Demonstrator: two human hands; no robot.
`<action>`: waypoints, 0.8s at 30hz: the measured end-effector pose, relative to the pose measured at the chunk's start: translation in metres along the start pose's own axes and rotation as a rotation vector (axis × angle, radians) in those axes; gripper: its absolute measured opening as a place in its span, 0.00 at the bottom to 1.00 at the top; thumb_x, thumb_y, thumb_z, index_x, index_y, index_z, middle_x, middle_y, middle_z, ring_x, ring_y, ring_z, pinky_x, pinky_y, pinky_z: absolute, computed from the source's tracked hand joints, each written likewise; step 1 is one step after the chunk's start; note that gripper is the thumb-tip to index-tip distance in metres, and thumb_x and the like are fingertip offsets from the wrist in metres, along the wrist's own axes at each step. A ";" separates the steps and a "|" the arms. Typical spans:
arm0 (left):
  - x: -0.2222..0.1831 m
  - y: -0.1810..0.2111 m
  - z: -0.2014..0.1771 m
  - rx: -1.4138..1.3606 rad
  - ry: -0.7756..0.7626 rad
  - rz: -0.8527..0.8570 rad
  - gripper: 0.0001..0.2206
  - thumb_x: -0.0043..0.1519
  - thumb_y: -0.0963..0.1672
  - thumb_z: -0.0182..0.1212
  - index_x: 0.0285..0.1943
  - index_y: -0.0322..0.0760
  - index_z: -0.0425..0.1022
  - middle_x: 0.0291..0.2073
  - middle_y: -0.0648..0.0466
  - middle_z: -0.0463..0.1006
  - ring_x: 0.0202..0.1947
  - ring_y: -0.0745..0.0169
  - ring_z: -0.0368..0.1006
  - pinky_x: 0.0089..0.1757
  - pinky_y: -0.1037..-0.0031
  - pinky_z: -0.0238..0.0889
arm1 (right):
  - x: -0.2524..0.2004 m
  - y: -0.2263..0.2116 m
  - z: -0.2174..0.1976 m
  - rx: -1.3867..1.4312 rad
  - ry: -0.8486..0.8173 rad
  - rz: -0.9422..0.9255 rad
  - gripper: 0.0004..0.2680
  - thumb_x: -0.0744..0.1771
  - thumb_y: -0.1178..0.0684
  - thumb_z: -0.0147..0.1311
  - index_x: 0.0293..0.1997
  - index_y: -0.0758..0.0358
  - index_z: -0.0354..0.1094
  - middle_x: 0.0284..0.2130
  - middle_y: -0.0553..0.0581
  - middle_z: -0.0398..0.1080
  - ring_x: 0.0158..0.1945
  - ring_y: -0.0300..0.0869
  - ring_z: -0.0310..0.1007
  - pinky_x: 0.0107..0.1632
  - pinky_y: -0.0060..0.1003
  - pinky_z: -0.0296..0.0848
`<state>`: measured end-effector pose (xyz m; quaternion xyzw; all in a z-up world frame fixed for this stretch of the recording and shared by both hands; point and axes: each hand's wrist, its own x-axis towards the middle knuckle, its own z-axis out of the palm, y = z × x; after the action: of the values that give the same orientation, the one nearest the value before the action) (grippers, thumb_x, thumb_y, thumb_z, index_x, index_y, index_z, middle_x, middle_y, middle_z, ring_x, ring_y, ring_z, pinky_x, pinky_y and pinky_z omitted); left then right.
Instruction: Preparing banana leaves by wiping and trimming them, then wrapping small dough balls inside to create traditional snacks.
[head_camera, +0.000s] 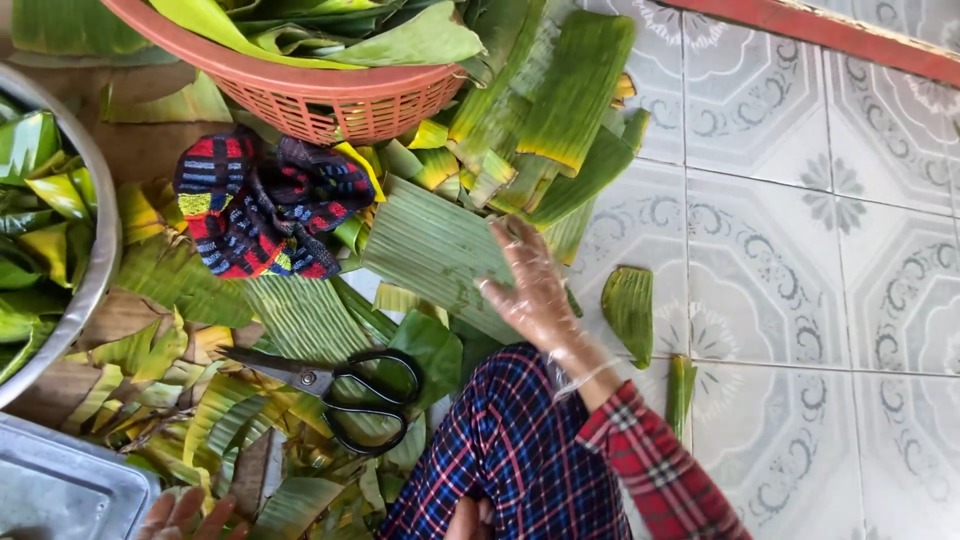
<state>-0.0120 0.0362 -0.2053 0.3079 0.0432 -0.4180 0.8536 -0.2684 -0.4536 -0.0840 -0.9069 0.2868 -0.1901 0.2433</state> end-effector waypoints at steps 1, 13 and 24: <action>0.003 -0.004 0.083 0.368 0.401 -0.113 0.25 0.75 0.46 0.61 0.77 0.37 0.52 0.68 0.44 0.67 0.61 0.29 0.68 0.51 0.35 0.67 | 0.009 0.010 0.000 -0.069 -0.112 0.131 0.31 0.69 0.41 0.52 0.79 0.53 0.36 0.77 0.63 0.37 0.79 0.55 0.35 0.77 0.53 0.39; -0.034 -0.048 0.183 1.079 0.635 0.209 0.20 0.68 0.44 0.47 0.69 0.35 0.66 0.65 0.38 0.71 0.57 0.32 0.70 0.47 0.46 0.63 | 0.007 -0.078 0.007 -0.341 0.135 -0.150 0.05 0.63 0.57 0.65 0.37 0.52 0.72 0.31 0.49 0.68 0.39 0.41 0.69 0.52 0.44 0.73; -0.055 -0.069 0.128 2.295 -0.043 0.614 0.25 0.47 0.52 0.66 0.58 0.65 0.77 0.47 0.61 0.85 0.48 0.63 0.81 0.70 0.50 0.52 | -0.045 -0.194 -0.021 0.026 -0.235 -0.837 0.07 0.71 0.56 0.59 0.53 0.66 0.71 0.37 0.56 0.67 0.45 0.46 0.67 0.62 0.60 0.70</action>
<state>-0.1220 -0.0294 -0.1174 0.8832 -0.4464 0.0046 0.1438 -0.2293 -0.2939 0.0303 -0.9573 -0.1375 -0.1715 0.1876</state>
